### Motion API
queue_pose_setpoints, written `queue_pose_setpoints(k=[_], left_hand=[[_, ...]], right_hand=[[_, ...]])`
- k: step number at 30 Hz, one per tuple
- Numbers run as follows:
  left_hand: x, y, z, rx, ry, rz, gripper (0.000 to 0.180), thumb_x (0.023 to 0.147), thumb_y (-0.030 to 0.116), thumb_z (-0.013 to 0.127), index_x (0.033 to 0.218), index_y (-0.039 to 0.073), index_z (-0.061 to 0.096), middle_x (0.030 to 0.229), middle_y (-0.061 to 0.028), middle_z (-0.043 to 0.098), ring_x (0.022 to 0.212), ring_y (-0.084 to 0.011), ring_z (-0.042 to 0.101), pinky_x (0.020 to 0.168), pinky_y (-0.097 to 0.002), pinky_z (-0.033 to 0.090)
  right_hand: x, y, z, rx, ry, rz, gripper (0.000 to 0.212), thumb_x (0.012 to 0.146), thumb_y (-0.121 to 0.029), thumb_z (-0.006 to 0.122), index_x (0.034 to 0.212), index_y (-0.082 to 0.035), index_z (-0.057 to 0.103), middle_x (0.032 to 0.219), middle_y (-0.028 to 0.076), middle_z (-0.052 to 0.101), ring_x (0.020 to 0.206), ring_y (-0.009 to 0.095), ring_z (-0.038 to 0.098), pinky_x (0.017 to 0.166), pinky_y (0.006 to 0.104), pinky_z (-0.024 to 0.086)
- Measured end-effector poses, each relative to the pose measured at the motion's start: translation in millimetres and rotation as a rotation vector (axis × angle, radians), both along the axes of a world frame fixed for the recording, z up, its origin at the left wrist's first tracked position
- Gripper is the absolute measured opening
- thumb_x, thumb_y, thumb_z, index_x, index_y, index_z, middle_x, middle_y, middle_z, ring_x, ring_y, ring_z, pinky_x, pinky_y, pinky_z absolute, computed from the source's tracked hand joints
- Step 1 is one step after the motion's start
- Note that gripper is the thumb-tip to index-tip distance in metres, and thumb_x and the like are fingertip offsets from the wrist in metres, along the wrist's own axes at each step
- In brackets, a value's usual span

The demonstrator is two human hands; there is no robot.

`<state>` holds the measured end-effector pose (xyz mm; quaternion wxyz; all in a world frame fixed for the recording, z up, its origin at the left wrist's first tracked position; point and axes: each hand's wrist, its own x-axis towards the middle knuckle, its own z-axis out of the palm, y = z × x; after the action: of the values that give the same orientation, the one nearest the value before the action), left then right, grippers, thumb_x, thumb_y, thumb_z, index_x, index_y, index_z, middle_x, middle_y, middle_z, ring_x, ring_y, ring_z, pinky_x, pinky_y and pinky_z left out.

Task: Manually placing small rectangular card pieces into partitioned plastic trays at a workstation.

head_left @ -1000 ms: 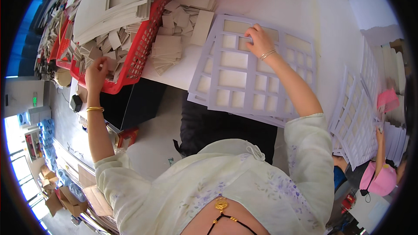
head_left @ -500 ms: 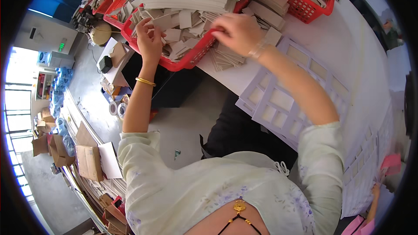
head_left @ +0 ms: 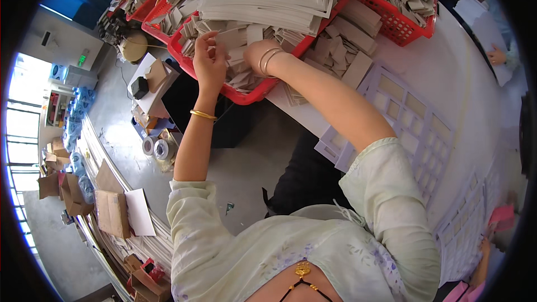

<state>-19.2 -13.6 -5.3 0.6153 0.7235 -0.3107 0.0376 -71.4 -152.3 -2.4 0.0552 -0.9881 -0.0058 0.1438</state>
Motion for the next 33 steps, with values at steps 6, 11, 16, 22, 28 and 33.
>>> queue_pose_setpoints(k=[6,11,16,22,28,33], left_hand=[[-1,1,-1,-0.053,-0.012,0.040,0.029,0.087,-0.004,0.053,0.115,0.003,0.048,0.092,-0.0063,0.055,0.064,-0.0099,0.060,0.048,-0.0199,0.045],[0,0,-4,-0.019,-0.064,0.031,0.029,0.088,-0.003,0.054,0.116,0.004,0.047,0.093,-0.0061,0.054,0.065,-0.0104,0.061,0.048,-0.0197,0.045],[-3,1,-3,0.006,-0.093,0.049,0.029,0.089,-0.001,0.053,0.117,0.004,0.047,0.097,-0.0067,0.051,0.067,-0.0115,0.061,0.048,-0.0210,0.047],[-64,-17,12,-0.139,-0.249,-0.096,0.033,0.089,0.000,0.055,0.120,0.002,0.044,0.098,-0.0080,0.052,0.067,-0.0132,0.061,0.048,-0.0197,0.046],[-173,-112,-21,0.179,-0.188,-0.570,0.017,0.084,0.000,0.060,0.100,0.004,0.058,0.082,-0.0063,0.061,0.066,-0.0119,0.061,0.053,-0.0240,0.048],[-205,-211,-71,0.315,-0.110,-0.758,0.013,0.084,0.004,0.058,0.097,0.005,0.061,0.079,-0.0057,0.062,0.063,-0.0134,0.060,0.053,-0.0264,0.048]], right_hand=[[-23,-27,-4,0.262,-0.703,-0.176,0.017,0.081,-0.009,0.056,0.090,-0.007,0.070,0.096,0.016,0.067,0.087,0.031,0.066,0.075,0.0391,0.053],[-40,-53,-6,0.895,-0.785,-0.420,0.016,0.080,-0.016,0.062,0.091,-0.007,0.069,0.084,0.014,0.068,0.079,0.027,0.066,0.074,0.0365,0.051],[-66,-47,-1,0.840,-0.963,-0.459,0.018,0.079,-0.017,0.063,0.092,-0.005,0.067,0.081,0.013,0.067,0.075,0.027,0.066,0.069,0.0352,0.052],[-175,-99,-23,0.941,-1.039,-0.463,0.018,0.083,-0.014,0.062,0.096,-0.002,0.065,0.080,0.009,0.067,0.071,0.015,0.063,0.065,0.0271,0.050],[-307,-198,-46,0.738,-1.046,-0.786,0.021,0.084,-0.014,0.062,0.101,-0.004,0.067,0.078,0.003,0.067,0.066,0.010,0.059,0.064,0.0252,0.050],[-392,-213,-46,0.889,-0.880,-1.017,0.023,0.086,-0.009,0.059,0.109,-0.005,0.062,0.085,0.001,0.063,0.068,0.005,0.055,0.061,0.0217,0.047]])
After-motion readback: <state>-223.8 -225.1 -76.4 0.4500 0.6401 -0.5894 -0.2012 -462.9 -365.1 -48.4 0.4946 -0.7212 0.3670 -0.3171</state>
